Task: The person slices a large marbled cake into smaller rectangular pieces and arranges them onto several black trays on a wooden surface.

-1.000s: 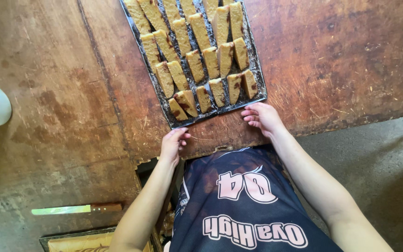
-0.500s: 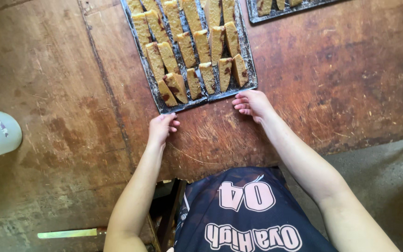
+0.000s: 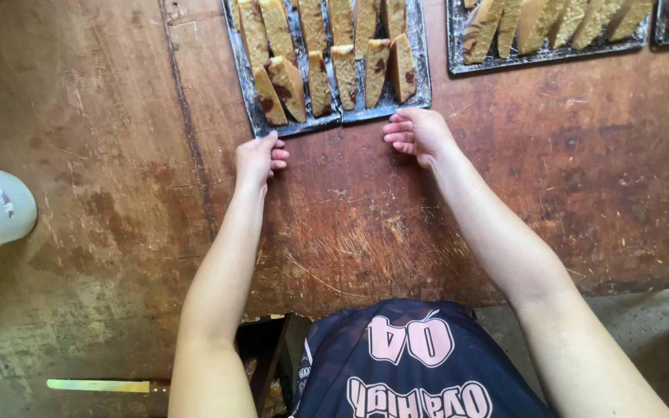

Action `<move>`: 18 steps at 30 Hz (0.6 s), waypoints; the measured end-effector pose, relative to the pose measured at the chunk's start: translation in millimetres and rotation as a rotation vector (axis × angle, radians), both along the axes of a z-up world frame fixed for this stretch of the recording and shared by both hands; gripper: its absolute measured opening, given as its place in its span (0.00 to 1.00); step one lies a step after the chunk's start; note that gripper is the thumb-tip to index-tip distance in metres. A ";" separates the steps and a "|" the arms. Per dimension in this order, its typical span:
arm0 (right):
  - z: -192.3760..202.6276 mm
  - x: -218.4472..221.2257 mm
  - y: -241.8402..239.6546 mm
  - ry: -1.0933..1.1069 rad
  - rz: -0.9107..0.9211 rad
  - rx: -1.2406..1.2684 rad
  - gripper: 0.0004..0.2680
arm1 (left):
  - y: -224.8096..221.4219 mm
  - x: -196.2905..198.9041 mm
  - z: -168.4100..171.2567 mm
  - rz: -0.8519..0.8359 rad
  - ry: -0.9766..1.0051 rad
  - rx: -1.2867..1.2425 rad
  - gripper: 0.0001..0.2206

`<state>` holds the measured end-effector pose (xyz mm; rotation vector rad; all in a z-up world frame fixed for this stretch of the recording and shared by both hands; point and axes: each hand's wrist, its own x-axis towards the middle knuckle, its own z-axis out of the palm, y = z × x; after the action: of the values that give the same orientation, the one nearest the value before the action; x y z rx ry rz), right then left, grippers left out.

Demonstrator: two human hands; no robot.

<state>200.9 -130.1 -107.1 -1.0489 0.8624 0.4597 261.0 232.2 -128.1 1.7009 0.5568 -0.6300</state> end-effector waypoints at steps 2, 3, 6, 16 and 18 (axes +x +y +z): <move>-1.7 15.1 -1.0 -0.015 0.006 -0.001 0.09 | -1.6 16.0 -0.4 -0.005 -0.016 0.012 0.13; -2.3 22.4 -1.0 -0.019 0.004 0.008 0.09 | -1.5 23.9 0.4 0.004 -0.016 0.009 0.13; -3.2 41.0 -0.8 -0.030 -0.002 0.029 0.09 | -0.2 46.7 2.7 0.014 -0.016 0.007 0.14; 2.4 73.9 10.3 -0.066 -0.027 0.071 0.09 | 8.8 87.1 0.0 0.029 -0.037 0.000 0.15; 14.6 72.5 14.7 -0.081 -0.002 0.044 0.09 | -1.5 84.8 2.9 0.033 -0.103 -0.009 0.15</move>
<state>273.5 -115.4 -92.5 -1.0193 0.7779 0.4295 345.8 230.7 -125.2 1.7019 0.5073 -0.5173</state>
